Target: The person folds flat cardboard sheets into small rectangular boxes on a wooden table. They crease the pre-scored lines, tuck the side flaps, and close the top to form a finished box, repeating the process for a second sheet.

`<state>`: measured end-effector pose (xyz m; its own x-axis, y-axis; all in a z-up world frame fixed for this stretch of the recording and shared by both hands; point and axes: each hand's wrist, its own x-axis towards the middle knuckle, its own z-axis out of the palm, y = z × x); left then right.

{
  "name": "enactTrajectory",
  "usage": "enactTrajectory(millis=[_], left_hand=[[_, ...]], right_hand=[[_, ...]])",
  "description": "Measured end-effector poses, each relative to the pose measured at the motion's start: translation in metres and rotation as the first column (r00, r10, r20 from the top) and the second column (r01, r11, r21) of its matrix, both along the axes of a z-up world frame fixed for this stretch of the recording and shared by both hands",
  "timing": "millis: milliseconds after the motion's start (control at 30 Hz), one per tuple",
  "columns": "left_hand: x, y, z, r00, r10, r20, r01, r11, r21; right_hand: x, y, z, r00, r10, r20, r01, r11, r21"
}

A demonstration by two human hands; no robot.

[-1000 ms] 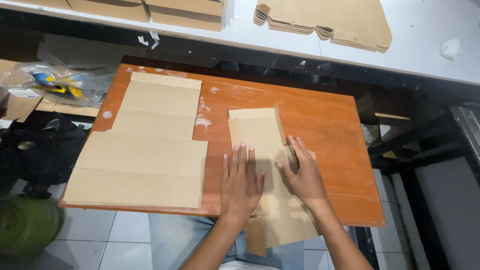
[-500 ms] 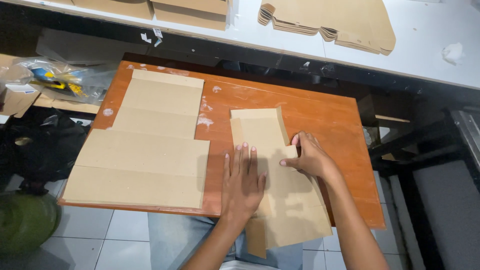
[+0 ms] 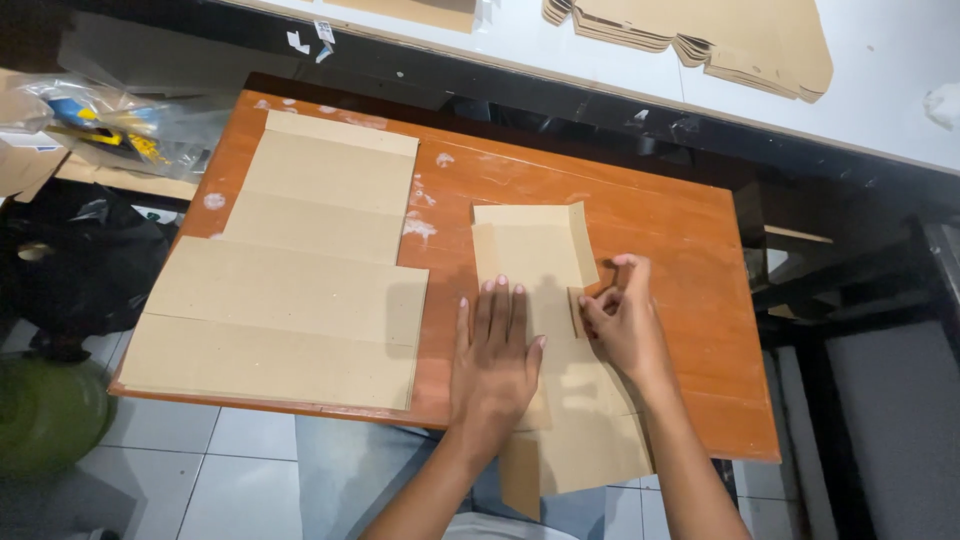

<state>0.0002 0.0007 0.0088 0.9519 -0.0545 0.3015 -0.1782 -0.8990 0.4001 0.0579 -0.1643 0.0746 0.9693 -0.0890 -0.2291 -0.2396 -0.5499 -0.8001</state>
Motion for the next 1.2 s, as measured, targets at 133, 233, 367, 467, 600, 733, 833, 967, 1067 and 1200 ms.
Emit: enactTrajectory(millis=[133, 233, 367, 467, 600, 733, 833, 967, 1067, 1200], left_hand=[[-0.003, 0.004, 0.009, 0.996, -0.002, 0.093, 0.006, 0.999, -0.038], [-0.001, 0.002, 0.007, 0.993, -0.016, 0.115, 0.022, 0.999, -0.046], [-0.003, 0.003, 0.012, 0.993, -0.02, 0.112, 0.03, 0.996, -0.082], [-0.003, 0.002, 0.009, 0.992, -0.015, 0.128, 0.027, 0.995, -0.093], [-0.003, 0.003, 0.003, 0.988, -0.01, 0.155, 0.024, 0.996, -0.089], [-0.002, 0.003, -0.006, 0.976, -0.011, 0.218, -0.001, 0.999, 0.054], [-0.002, 0.002, -0.01, 0.981, -0.014, 0.194, -0.001, 0.997, 0.076], [0.0, 0.002, -0.016, 0.99, -0.037, 0.136, 0.025, 0.996, 0.09], [-0.002, 0.003, -0.011, 0.985, -0.04, 0.165, 0.025, 0.995, 0.093], [-0.002, 0.004, -0.003, 0.983, -0.026, 0.182, 0.002, 0.991, 0.132]], right_hand=[[-0.001, -0.01, -0.01, 0.989, 0.115, 0.097, -0.071, 0.927, -0.369], [-0.013, 0.003, -0.008, 0.971, 0.239, 0.008, -0.2, 0.832, -0.517], [-0.034, 0.024, 0.012, 0.953, 0.3, -0.036, -0.272, 0.803, -0.531], [-0.048, 0.023, 0.013, 0.942, 0.328, -0.068, -0.307, 0.767, -0.563], [-0.074, 0.005, -0.008, 0.947, 0.317, -0.05, -0.289, 0.773, -0.565], [-0.103, -0.023, -0.032, 0.938, 0.348, 0.01, -0.254, 0.703, -0.664], [-0.115, -0.008, 0.019, 0.979, 0.129, -0.159, -0.194, 0.836, -0.514], [-0.115, -0.014, 0.028, 0.976, -0.071, -0.207, 0.003, 0.949, -0.315], [-0.108, -0.013, 0.025, 0.993, -0.104, -0.051, 0.097, 0.989, -0.113], [-0.092, -0.031, 0.007, 0.984, -0.165, 0.071, 0.171, 0.982, -0.077]])
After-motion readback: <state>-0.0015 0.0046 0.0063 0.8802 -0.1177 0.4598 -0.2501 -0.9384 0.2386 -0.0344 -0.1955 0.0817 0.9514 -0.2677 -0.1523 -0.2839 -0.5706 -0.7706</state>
